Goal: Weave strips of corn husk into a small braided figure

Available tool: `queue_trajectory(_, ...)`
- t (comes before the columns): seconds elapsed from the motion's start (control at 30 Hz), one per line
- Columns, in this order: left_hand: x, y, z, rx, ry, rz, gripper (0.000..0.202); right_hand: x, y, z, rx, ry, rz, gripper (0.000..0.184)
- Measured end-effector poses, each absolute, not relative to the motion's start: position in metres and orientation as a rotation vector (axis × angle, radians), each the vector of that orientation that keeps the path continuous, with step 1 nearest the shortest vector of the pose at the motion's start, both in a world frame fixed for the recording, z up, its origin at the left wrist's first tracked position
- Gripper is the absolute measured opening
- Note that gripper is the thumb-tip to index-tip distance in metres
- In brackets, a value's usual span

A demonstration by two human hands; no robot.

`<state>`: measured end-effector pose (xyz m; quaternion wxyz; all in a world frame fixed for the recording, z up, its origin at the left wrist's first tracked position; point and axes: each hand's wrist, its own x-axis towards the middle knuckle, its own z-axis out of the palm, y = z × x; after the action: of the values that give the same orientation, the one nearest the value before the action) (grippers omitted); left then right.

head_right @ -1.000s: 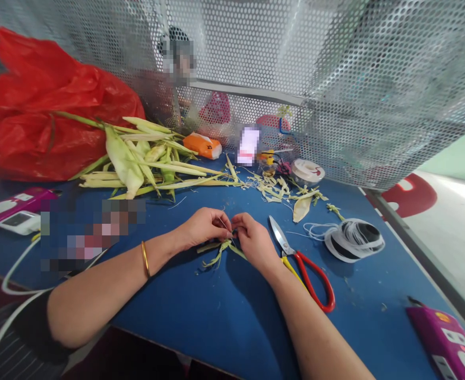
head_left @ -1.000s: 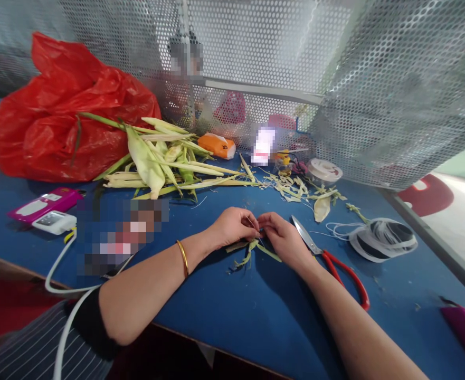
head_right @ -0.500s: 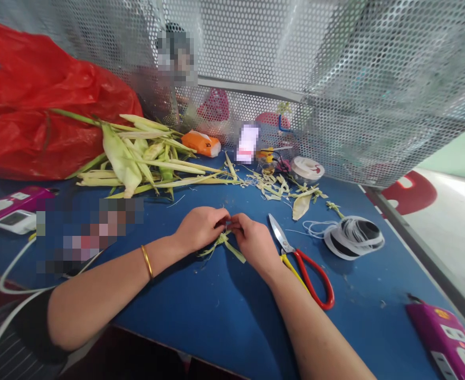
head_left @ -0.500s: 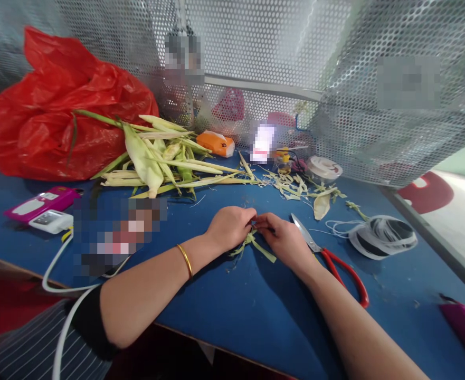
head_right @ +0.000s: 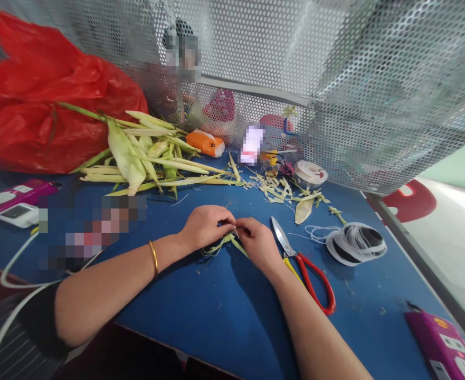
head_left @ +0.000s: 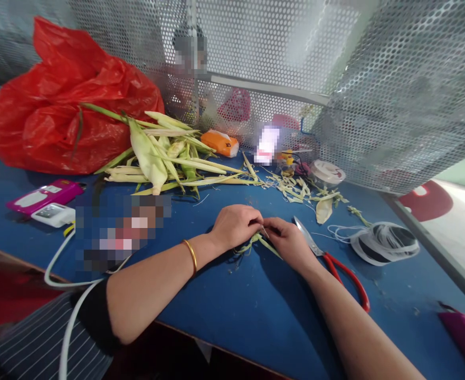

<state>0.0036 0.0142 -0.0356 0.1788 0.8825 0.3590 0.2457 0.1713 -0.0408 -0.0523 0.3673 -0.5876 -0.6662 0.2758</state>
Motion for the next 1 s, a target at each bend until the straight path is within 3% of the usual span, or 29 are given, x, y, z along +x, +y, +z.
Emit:
queue_trajectory(0.27, 0.0033, 0.0163, -0.037, 2.415, 0.982, 0.762, 0.01, 0.1705, -0.0413, -0.0486, -1.631, -1.595, 0.787, 0.024)
queue_trajectory(0.43, 0.0039, 0.0148, -0.0351, 2.395, 0.992, 0.756, 0.009, 0.1684, -0.0397, -0.052, -1.437, -1.521, 0.922, 0.024)
queue_trajectory(1.0, 0.0023, 0.0191, -0.037, 2.275, 1.016, 0.767, 0.011, 0.1681, -0.0409, -0.0488, -1.497, -1.526, 0.892, 0.024)
